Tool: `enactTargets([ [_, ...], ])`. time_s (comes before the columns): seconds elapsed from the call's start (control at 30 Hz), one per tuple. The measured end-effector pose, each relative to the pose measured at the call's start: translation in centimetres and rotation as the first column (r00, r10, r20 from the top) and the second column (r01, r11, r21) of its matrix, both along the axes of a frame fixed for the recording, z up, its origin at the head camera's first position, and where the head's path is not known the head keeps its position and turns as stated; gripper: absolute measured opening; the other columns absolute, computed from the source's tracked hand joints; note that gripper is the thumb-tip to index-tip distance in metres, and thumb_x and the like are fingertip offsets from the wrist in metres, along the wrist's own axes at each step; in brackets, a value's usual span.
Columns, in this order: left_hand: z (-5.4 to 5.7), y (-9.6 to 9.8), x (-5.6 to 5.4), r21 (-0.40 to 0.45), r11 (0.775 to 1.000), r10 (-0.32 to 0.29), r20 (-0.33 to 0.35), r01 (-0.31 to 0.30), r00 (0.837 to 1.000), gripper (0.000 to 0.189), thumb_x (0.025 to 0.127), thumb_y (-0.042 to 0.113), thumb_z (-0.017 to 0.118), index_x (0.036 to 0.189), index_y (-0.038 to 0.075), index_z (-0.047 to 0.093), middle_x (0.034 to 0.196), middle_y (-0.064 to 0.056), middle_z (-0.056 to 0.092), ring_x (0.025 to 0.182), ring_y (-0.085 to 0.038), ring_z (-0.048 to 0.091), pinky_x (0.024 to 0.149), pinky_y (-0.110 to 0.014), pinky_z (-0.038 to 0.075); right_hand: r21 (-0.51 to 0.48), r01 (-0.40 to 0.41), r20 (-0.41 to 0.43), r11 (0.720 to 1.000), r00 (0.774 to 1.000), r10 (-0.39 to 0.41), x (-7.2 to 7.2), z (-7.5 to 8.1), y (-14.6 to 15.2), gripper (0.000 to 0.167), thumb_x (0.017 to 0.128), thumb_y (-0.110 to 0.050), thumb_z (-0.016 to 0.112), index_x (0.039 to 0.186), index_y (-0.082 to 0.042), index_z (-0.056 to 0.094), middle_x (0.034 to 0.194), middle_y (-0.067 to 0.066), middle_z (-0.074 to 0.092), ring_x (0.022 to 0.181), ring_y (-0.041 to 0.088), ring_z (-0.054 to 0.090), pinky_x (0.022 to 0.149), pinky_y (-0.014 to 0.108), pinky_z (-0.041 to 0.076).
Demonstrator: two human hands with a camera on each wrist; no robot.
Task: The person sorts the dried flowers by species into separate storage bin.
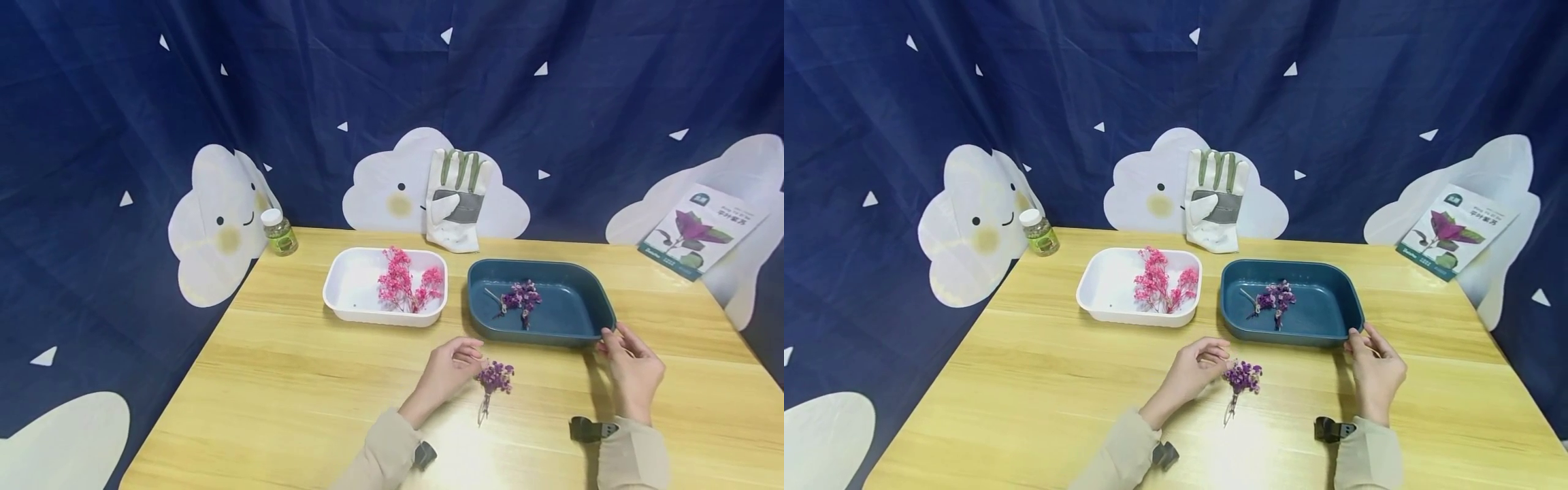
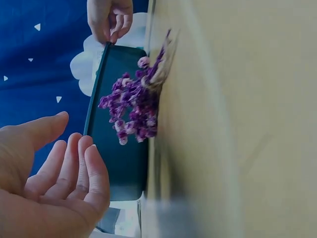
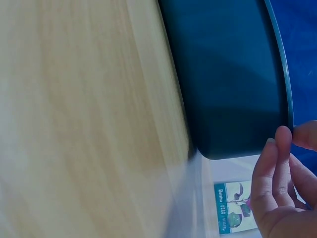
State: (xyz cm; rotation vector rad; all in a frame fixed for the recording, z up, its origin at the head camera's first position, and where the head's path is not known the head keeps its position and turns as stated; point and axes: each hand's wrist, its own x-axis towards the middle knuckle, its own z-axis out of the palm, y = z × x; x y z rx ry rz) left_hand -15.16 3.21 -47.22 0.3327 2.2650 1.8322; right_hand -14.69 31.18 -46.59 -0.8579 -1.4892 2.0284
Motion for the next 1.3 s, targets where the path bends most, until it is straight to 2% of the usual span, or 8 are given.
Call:
enactTargets([
  [0.23,-0.5,0.1,1.2,-0.046,0.998,-0.046,0.032,0.047,0.998,0.034,0.083,0.01,0.074,0.116,0.005,0.066,0.097,-0.006,0.072,0.08,0.0,0.063,0.075,-0.013,0.053,0.044,0.0,-0.013,0.999,1.0,0.001,0.1,-0.2,0.0,0.026,0.084,0.002,0.07,0.087,-0.023,0.072,0.062,-0.013,0.068,0.05,0.001,0.065,0.052,0.012,0.054],
  [0.33,-0.7,0.3,1.5,-0.07,0.996,-0.052,0.041,0.055,0.998,0.028,0.083,0.01,0.075,0.11,0.006,0.068,0.094,-0.004,0.072,0.077,0.002,0.061,0.072,-0.012,0.052,0.068,0.002,0.0,0.998,1.0,-0.002,0.1,-0.3,0.0,0.024,0.083,-0.001,0.072,0.087,-0.024,0.073,0.06,-0.014,0.067,0.049,0.0,0.064,0.051,0.01,0.053],
  [0.5,-1.0,0.5,1.8,-0.117,0.991,-0.061,0.044,0.066,0.997,0.018,0.083,0.01,0.075,0.099,0.008,0.07,0.09,-0.002,0.072,0.073,0.003,0.059,0.068,-0.013,0.052,0.08,0.004,0.012,0.997,1.0,-0.005,0.0,-0.3,0.0,0.022,0.082,-0.004,0.074,0.086,-0.026,0.072,0.059,-0.015,0.067,0.049,-0.001,0.064,0.051,0.009,0.052],
  [0.7,-1.2,0.7,2.2,-0.191,0.979,-0.067,0.049,0.075,0.997,0.017,0.081,0.011,0.077,0.096,0.01,0.07,0.087,0.002,0.07,0.072,0.002,0.058,0.069,-0.013,0.051,0.078,0.0,0.006,0.997,1.0,0.0,-0.1,-0.4,0.0,0.022,0.082,-0.004,0.074,0.087,-0.026,0.072,0.06,-0.015,0.067,0.05,-0.001,0.064,0.052,0.009,0.052],
  [0.93,-1.3,1.1,2.4,-0.231,0.968,-0.091,0.046,0.099,0.995,0.018,0.078,0.007,0.077,0.094,0.008,0.07,0.082,0.003,0.066,0.067,0.003,0.053,0.066,-0.011,0.049,0.09,-0.003,0.022,0.996,1.0,0.001,0.0,-0.5,0.1,0.022,0.082,-0.006,0.074,0.087,-0.027,0.072,0.059,-0.016,0.067,0.05,-0.002,0.064,0.052,0.009,0.052],
  [1.1,-1.3,1.2,2.6,-0.293,0.95,-0.112,0.005,0.108,0.994,0.02,0.075,0.006,0.079,0.092,0.009,0.071,0.08,0.003,0.063,0.065,0.003,0.048,0.063,-0.012,0.045,0.074,0.0,0.008,0.997,1.0,-0.001,0.0,-0.3,0.0,0.023,0.082,-0.004,0.074,0.086,-0.026,0.072,0.06,-0.015,0.067,0.051,-0.001,0.064,0.053,0.009,0.053],
  [1.3,-1.2,1.3,2.4,-0.36,0.927,-0.14,-0.059,0.11,0.988,0.019,0.074,0.005,0.079,0.091,0.01,0.07,0.079,0.002,0.063,0.067,0.002,0.049,0.065,-0.012,0.044,0.079,-0.005,0.009,0.997,1.0,0.004,0.0,-0.2,0.0,0.022,0.083,-0.004,0.074,0.085,-0.026,0.071,0.06,-0.015,0.067,0.051,-0.001,0.064,0.053,0.01,0.053],
])
